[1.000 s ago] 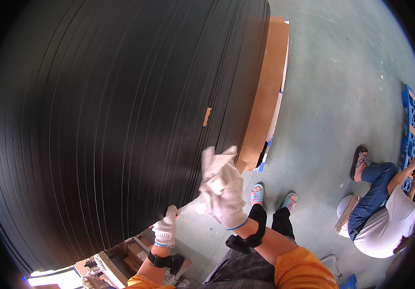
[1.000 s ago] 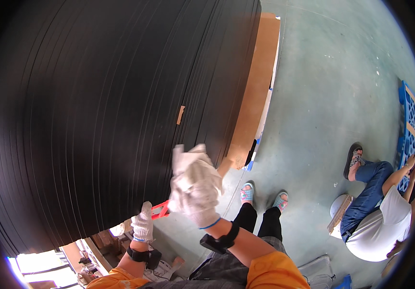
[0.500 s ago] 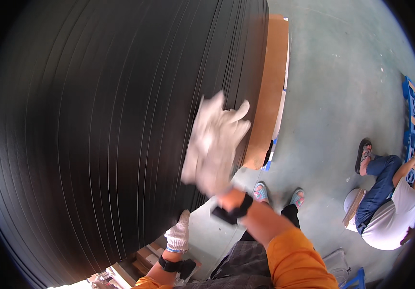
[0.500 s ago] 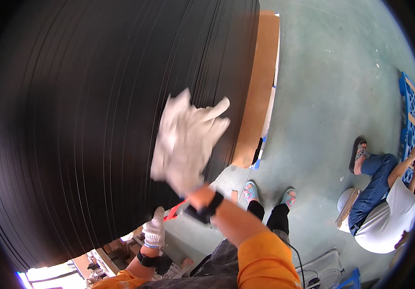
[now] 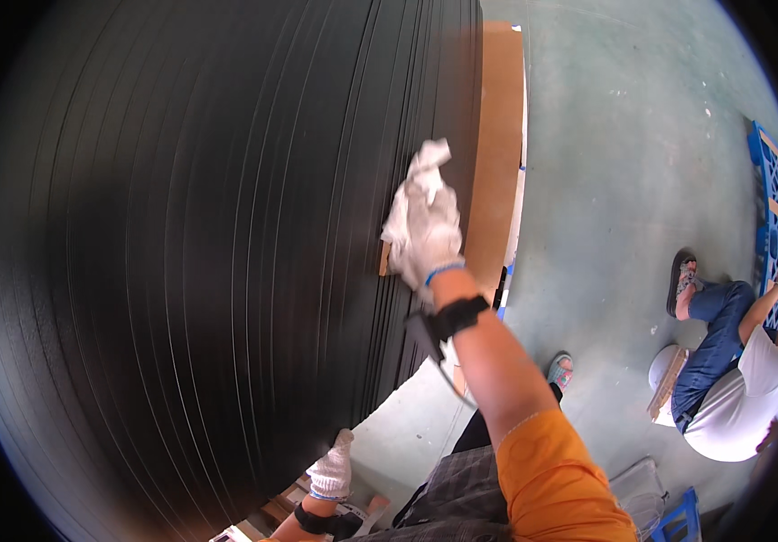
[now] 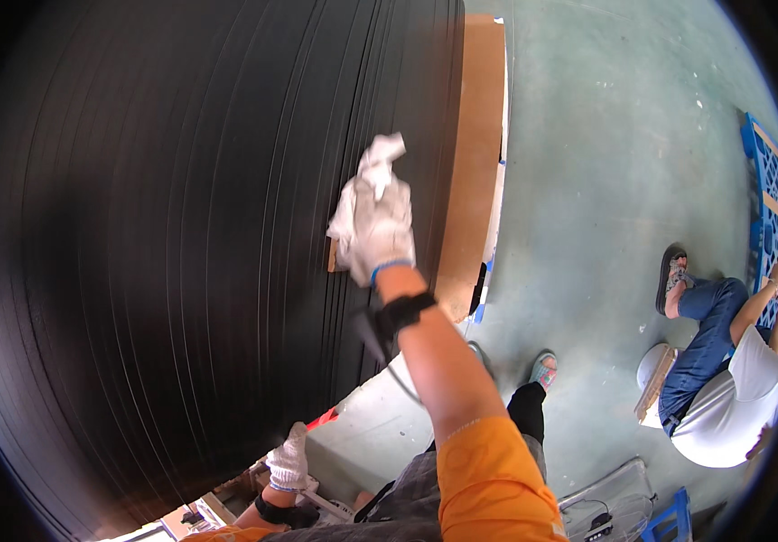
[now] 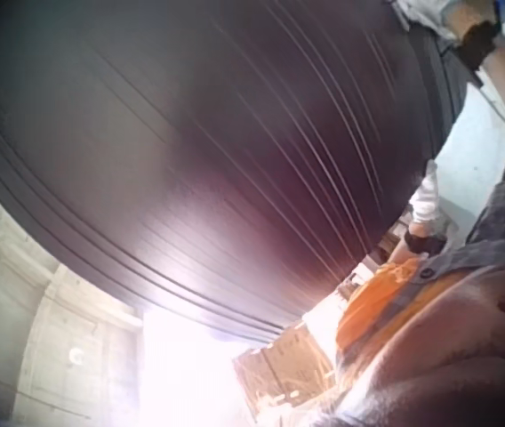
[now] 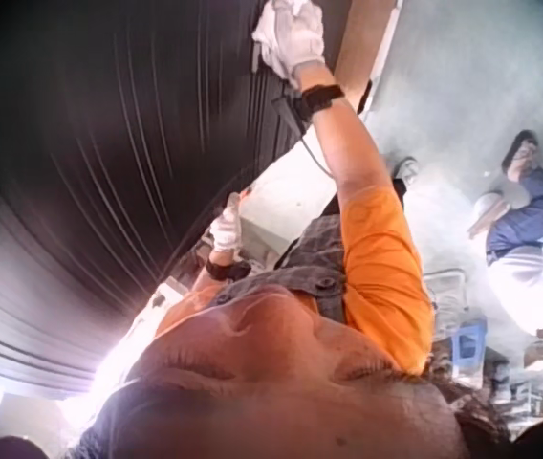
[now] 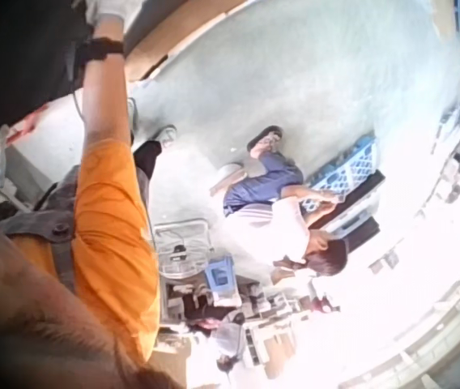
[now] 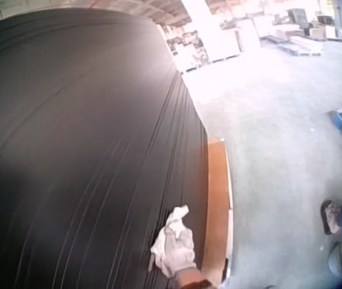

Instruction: The recorder uses a white cloth to wipe down and clean a large stack of black furniture panels in a factory setting.

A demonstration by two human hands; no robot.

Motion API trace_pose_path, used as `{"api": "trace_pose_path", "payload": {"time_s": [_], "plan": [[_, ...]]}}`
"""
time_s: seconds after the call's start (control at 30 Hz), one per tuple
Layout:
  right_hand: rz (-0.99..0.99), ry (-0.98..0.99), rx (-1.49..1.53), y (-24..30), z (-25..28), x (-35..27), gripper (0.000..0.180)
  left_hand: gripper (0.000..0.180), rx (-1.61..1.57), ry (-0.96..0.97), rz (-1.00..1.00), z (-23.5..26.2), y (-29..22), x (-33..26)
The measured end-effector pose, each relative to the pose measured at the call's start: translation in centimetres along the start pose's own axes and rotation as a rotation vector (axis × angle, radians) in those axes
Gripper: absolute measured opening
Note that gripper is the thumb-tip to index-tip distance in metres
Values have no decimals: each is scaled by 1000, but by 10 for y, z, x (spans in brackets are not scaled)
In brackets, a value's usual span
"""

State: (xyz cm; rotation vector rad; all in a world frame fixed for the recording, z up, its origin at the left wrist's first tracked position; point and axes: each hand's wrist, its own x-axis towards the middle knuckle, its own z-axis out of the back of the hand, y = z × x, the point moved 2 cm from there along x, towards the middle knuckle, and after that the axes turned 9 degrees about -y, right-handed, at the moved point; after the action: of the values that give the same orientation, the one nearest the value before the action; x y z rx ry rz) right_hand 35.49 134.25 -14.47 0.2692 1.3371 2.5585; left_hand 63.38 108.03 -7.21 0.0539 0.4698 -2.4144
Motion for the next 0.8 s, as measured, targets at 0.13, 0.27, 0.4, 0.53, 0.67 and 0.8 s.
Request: {"api": "trace_pose_path", "payload": {"time_s": [0.13, 0.27, 0.4, 0.53, 0.67, 0.8], "plan": [[-151, -284, 420, -28, -42, -17, 55, 51, -46, 83, 1, 3, -18, -4], [-744, -165, 1416, -26, -69, -110, 36, 50, -153, 100, -106, 8, -61, -10], [-692, 275, 827, 22, 19, -35, 42, 51, -109, 14, -135, 16, -46, -13], [72, -523, -101, -71, -35, 84, 40, 61, -12, 17, -34, -1, -52, -13], [-480, 166, 205, -66, -49, 55, 53, 73, 114, -162, 172, 5, -1, -18], [-230, 118, 594, -86, -69, -88, 35, 51, 23, -238, 291, -21, 80, -9]]}}
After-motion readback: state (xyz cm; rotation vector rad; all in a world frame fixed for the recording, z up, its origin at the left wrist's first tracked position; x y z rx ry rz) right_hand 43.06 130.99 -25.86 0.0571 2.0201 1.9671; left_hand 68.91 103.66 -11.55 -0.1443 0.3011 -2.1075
